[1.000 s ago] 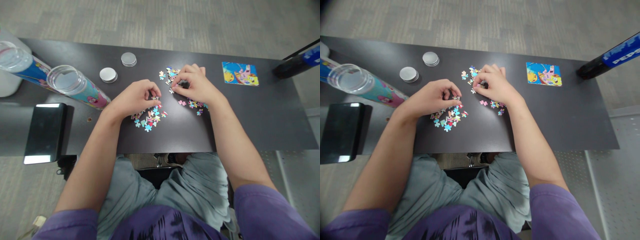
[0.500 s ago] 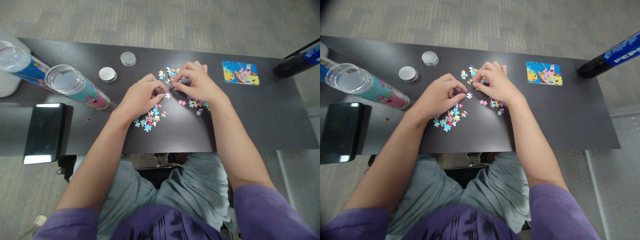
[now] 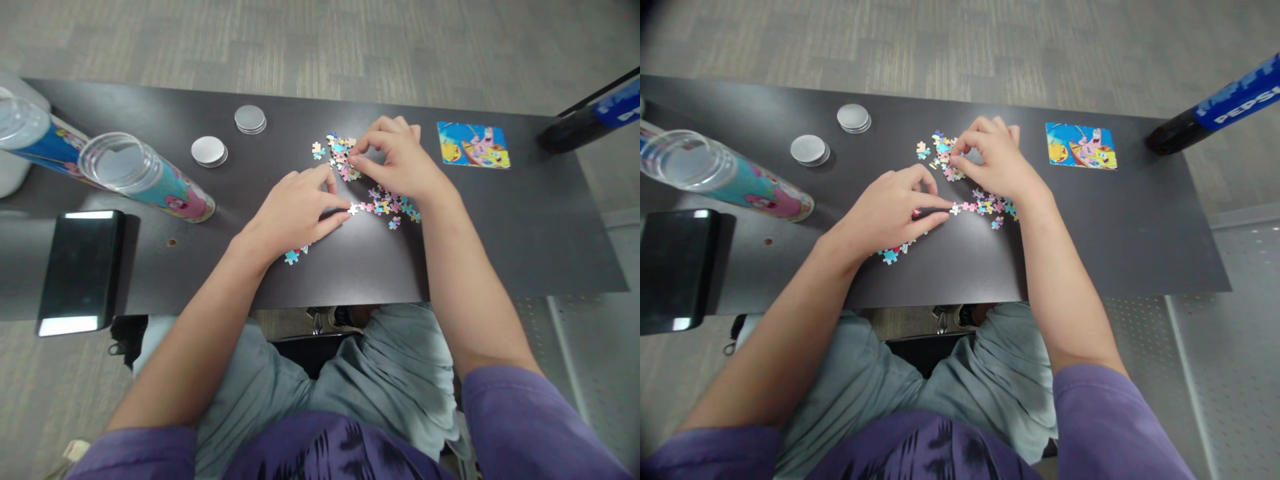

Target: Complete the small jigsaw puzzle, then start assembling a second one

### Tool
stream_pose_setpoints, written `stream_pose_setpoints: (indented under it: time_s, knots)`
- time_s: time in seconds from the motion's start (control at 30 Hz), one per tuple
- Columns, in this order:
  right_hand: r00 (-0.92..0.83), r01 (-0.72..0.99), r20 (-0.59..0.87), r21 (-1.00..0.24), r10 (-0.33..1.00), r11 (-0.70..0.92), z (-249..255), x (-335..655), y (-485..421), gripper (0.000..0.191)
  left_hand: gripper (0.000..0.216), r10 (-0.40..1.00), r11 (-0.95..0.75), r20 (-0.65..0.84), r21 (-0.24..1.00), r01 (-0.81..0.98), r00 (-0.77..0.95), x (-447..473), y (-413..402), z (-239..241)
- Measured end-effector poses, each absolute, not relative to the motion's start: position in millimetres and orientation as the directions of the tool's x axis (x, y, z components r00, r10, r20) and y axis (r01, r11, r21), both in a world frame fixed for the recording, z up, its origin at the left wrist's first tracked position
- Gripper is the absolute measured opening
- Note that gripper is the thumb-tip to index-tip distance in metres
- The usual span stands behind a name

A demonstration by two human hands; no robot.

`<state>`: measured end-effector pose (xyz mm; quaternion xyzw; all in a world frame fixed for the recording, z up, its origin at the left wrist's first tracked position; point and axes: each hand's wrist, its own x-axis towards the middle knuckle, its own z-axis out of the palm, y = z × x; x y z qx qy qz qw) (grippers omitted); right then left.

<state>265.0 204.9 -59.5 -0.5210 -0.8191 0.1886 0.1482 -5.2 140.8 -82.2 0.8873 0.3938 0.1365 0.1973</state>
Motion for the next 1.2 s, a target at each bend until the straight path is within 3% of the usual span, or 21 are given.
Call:
stream_pose_setpoints:
  time_s: [0.13, 0.23, 0.37, 0.6, 0.77, 0.9, 1.2]
  knots:
    - [-0.441, 0.780, 0.036, -0.479, 0.897, 0.403, -61.5, 266.5, 205.3, 0.049, 0.040, 0.712, -0.654, 0.086, 0.443, 0.613, 0.697, 3.4, 133.0, -81.0]
    - [-0.473, 0.771, 0.049, -0.461, 0.880, 0.440, -63.8, 267.6, 205.6, 0.035, 0.040, 0.719, -0.648, 0.111, 0.465, 0.603, 0.687, 1.7, 134.3, -83.3]
    - [-0.491, 0.758, 0.090, -0.445, 0.866, 0.476, -67.3, 267.6, 207.0, 0.016, 0.036, 0.826, -0.545, 0.177, 0.494, 0.677, 0.535, -15.0, 147.5, -88.1]
    - [-0.547, 0.723, 0.047, -0.476, 0.836, 0.501, -66.1, 262.8, 205.4, 0.011, 0.027, 0.893, -0.443, 0.212, 0.571, 0.691, 0.397, -35.8, 163.2, -91.2]
    - [-0.601, 0.686, -0.002, -0.515, 0.799, 0.515, -64.9, 260.7, 204.6, 0.017, 0.030, 0.880, -0.461, 0.191, 0.560, 0.688, 0.434, -25.5, 161.1, -94.4]
    - [-0.561, 0.663, 0.093, -0.544, 0.822, 0.514, -69.9, 267.6, 209.8, 0.022, 0.033, 0.855, -0.502, 0.166, 0.503, 0.703, 0.492, -17.3, 157.5, -92.3]
    - [-0.437, 0.773, 0.115, -0.458, 0.892, 0.438, -66.4, 269.3, 210.0, 0.033, 0.032, 0.784, -0.589, 0.159, 0.495, 0.639, 0.600, -4.9, 144.0, -90.5]
